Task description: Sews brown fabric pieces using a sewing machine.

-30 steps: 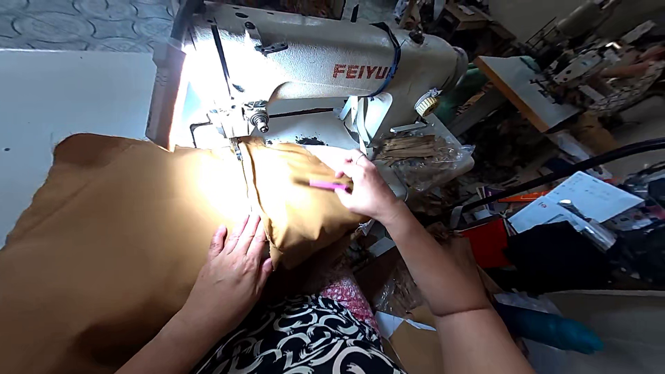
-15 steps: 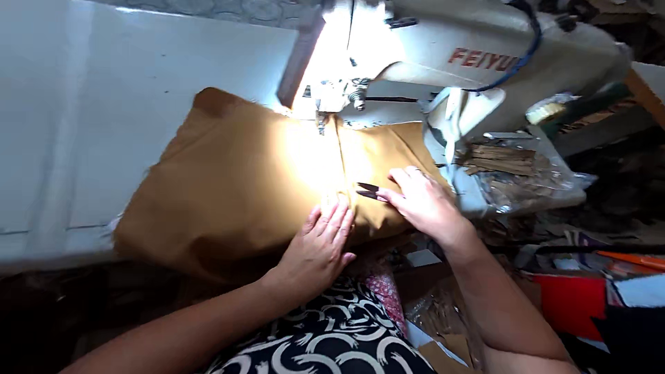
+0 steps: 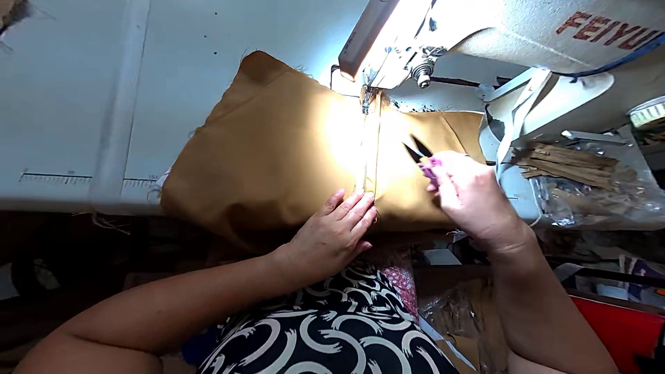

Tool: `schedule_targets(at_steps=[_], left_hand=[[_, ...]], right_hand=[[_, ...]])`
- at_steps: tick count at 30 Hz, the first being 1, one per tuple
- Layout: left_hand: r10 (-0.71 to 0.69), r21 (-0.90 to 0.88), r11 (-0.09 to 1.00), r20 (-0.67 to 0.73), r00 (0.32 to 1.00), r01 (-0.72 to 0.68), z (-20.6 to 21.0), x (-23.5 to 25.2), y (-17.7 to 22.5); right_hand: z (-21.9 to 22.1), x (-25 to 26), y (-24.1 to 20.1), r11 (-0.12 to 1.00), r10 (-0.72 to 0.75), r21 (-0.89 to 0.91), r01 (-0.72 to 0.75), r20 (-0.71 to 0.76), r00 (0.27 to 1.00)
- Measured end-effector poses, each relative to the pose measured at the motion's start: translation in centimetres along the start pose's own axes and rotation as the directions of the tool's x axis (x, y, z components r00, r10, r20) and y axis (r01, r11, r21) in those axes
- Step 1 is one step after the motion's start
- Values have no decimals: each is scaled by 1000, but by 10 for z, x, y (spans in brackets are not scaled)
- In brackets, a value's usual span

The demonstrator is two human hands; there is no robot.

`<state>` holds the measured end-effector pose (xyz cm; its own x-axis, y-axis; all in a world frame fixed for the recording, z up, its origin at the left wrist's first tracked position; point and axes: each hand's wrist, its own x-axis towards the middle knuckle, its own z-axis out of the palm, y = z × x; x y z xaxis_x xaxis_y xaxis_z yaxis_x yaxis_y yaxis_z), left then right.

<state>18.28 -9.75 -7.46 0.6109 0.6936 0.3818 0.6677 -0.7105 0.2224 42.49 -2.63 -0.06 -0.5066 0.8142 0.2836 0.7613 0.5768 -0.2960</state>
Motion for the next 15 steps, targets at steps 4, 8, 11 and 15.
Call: schedule_targets(at_steps=[4, 8, 11, 15], left_hand=[[-25, -175, 985, -87, 996, 10, -10, 4, -7], [-165, -155, 979, -222, 961, 133, -17, 1, -23], [-226, -86, 973, -188, 956, 213, -11, -1, -26], [-242, -102, 969, -229, 943, 224, -8, 2, -20]], right_hand=[[26, 10, -17, 973, -221, -45, 227, 106, 970], [32, 4, -10, 944, -315, -76, 322, 87, 945], [37, -6, -1, 945, -318, -77, 319, 36, 948], [34, -15, -8, 964, -246, -94, 248, 38, 969]])
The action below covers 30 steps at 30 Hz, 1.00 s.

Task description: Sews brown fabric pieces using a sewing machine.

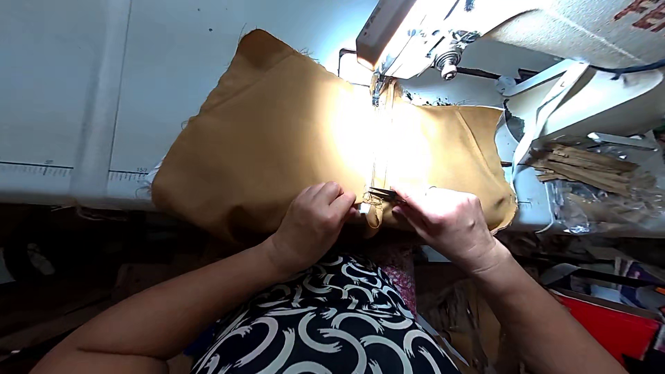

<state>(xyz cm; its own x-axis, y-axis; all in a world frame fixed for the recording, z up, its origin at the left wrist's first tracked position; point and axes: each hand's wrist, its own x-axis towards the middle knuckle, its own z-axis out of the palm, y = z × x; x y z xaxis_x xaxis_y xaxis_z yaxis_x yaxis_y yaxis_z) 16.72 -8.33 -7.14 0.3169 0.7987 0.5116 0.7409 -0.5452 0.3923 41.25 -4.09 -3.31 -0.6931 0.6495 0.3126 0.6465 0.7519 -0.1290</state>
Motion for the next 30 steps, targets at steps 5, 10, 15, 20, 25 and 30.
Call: schedule_targets(at_steps=[5, 10, 15, 20, 25, 30], left_hand=[[9, -12, 1000, -28, 1000, -10, 3, 4, 3], [19, -28, 999, -37, 999, -20, 6, 5, 4], [26, -28, 999, -46, 999, -27, 6, 6, 4], [31, -27, 999, -49, 998, -33, 7, 6, 4], [43, -29, 999, -53, 998, -45, 6, 5, 4], [3, -23, 1000, -7, 1000, -4, 3, 2, 7]], right_hand=[[-1, 4, -3, 999, 20, -49, -21, -19, 1000], [2, 10, -3, 995, -9, -101, 2, -63, 998], [3, 15, -5, 991, -40, -126, 34, -48, 998], [4, 17, -7, 988, -44, -152, 38, -39, 998], [4, 17, -9, 984, -58, -169, 52, -32, 998], [6, 14, -11, 989, -32, -147, 23, -60, 998]])
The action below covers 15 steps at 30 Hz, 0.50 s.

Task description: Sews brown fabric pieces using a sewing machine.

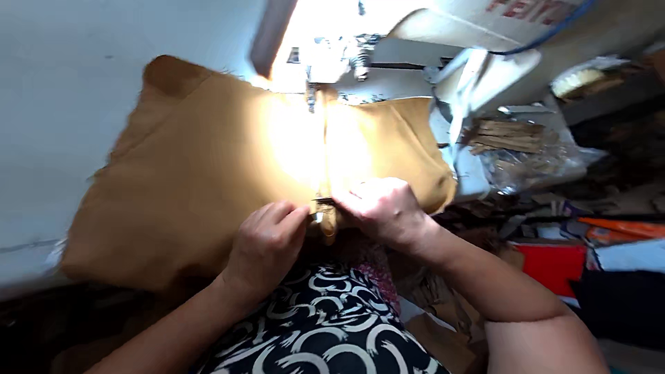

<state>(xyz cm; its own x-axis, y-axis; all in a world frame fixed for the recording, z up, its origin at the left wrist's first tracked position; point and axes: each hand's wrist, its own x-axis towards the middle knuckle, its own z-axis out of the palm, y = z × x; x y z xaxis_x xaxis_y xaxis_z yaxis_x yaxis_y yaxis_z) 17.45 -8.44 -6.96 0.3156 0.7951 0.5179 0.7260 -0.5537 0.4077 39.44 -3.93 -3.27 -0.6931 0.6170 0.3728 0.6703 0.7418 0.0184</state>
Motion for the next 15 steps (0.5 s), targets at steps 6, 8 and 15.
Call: schedule_targets(at_steps=[6, 8, 15], left_hand=[[-75, 42, 996, 61, 995, 73, -7, 6, 2], [-127, 51, 991, 82, 989, 123, -6, 9, 3], [-221, 37, 975, 83, 972, 218, -3, 24, 2]], right_hand=[[-15, -35, 49, 982, 174, -40, -185, -191, 966], [-30, -52, 76, 922, 328, -149, -358, -196, 924], [-43, -101, 158, 644, 746, -220, -733, -33, 666]])
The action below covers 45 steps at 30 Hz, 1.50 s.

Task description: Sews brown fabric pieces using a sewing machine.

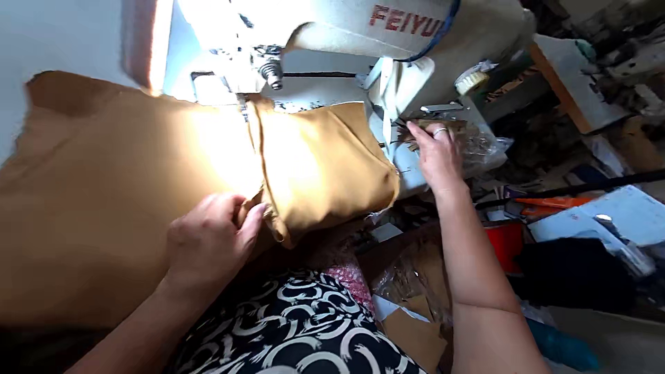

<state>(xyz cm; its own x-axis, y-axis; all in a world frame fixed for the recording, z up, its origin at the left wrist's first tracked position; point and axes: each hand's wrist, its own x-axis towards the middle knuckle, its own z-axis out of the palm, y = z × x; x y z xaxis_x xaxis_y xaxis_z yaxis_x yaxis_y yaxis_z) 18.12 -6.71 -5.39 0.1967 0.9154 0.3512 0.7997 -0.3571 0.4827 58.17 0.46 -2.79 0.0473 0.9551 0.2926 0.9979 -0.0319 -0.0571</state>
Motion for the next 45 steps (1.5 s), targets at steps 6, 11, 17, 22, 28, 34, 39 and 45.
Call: schedule_targets(at_steps=[6, 11, 17, 22, 28, 34, 39, 45], left_hand=[[-4, 43, 999, -112, 994, 9, 1, 0, 5], [9, 31, 1000, -153, 988, -5, 3, -2, 5], [12, -20, 1000, -184, 983, -16, -5, -5, 2], [-95, -171, 983, -142, 985, 70, -11, -6, -9], [-324, -388, 867, 36, 945, 312, -20, 3, -6], [-208, -265, 947, -85, 975, 179, -11, 5, 1], [109, 7, 994, -196, 974, -110, 5, 5, 6], [182, 62, 982, -96, 979, -177, 12, 12, 7]], right_hand=[[10, 1, -56, 959, -164, 190, 212, -241, 957], [7, 8, -166, 494, -654, 479, 726, -346, 673], [22, 39, -231, 161, -925, 647, 745, -165, 343], [22, 50, -237, 95, -948, 680, 727, -162, 275], [24, 42, -235, 130, -929, 697, 705, -162, 332], [16, 1, -213, 312, -867, 500, 807, -198, 458], [37, -38, -186, 424, -729, 511, 748, -297, 617], [53, -40, -182, 337, -670, 613, 714, -377, 640]])
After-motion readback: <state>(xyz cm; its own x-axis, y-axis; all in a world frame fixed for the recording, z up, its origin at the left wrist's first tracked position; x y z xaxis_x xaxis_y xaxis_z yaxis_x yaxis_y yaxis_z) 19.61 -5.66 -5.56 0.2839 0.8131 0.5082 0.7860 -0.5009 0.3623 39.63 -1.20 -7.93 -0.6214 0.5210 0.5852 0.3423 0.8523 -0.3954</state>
